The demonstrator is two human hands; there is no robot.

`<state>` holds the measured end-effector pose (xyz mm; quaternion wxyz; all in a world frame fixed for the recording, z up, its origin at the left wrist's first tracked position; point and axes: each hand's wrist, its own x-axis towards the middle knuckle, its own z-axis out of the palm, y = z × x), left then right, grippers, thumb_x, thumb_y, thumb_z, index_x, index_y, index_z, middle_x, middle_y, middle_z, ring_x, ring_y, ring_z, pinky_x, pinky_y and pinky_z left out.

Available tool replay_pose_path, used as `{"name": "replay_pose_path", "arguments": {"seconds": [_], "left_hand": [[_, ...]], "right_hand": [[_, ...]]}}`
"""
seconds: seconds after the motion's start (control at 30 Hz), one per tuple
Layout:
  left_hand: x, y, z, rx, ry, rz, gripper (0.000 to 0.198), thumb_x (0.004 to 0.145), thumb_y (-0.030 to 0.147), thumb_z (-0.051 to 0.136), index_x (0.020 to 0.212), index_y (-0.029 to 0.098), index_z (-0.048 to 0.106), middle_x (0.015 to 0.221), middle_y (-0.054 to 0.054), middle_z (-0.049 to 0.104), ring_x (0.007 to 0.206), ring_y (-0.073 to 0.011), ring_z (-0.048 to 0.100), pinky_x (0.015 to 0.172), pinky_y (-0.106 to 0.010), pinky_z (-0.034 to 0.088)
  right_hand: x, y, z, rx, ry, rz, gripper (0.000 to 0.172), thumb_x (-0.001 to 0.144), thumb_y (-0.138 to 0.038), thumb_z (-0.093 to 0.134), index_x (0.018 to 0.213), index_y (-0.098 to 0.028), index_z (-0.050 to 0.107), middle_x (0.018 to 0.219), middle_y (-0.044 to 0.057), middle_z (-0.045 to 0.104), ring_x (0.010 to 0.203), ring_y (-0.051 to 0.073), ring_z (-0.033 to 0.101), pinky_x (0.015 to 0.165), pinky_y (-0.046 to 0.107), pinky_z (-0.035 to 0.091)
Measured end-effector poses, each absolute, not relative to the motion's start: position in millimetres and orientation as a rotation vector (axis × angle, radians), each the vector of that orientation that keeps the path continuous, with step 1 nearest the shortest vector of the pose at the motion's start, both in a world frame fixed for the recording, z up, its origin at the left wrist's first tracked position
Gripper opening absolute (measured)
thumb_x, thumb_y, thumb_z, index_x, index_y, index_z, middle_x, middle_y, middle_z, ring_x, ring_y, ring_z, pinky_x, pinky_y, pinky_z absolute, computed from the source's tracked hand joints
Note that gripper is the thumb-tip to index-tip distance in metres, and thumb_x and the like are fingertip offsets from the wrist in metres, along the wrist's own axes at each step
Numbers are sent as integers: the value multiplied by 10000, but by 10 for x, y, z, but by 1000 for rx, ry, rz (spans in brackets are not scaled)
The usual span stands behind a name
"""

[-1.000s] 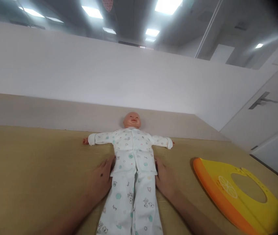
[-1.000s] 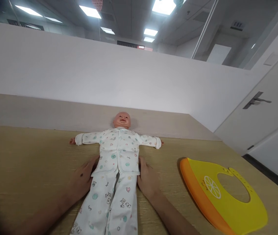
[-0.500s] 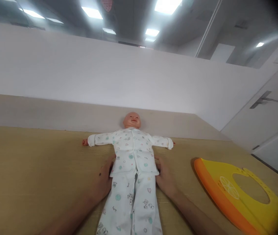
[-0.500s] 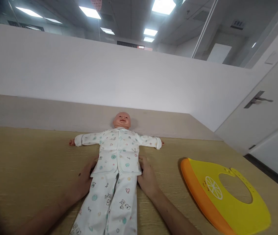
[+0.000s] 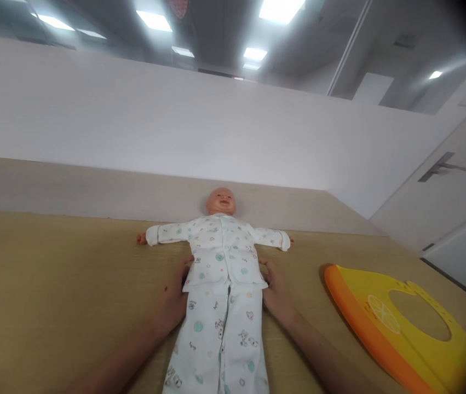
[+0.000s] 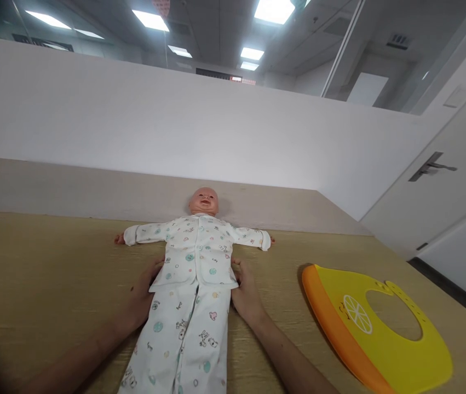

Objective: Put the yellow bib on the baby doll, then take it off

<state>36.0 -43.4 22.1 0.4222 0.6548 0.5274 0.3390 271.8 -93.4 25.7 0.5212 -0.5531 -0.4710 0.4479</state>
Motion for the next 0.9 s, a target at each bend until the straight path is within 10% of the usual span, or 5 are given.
{"name": "replay_pose_path", "arguments": {"seconds": [0.27, 0.9], "left_hand": [[379, -436, 287, 1817, 1202, 897, 446, 806, 257, 556, 1244, 275, 471, 1339, -43, 534, 1245, -260, 477, 1022, -399, 420], [225, -431, 306, 2151, 1400, 665, 442, 801, 210, 476, 1241, 242, 474, 1178, -70, 649, 1035, -283, 612, 815, -357, 460]], "right_hand": [[2791, -889, 158, -1349, -1288, 940, 365, 761, -270, 600, 1098, -196, 482, 1158, 92, 631, 966, 235, 640, 802, 365, 536], [2959, -962, 253, -1618, -1708, 681, 350, 771, -185, 498, 1120, -212, 491, 754, 1, 666, 662, 203, 623, 660, 310, 470]]}}
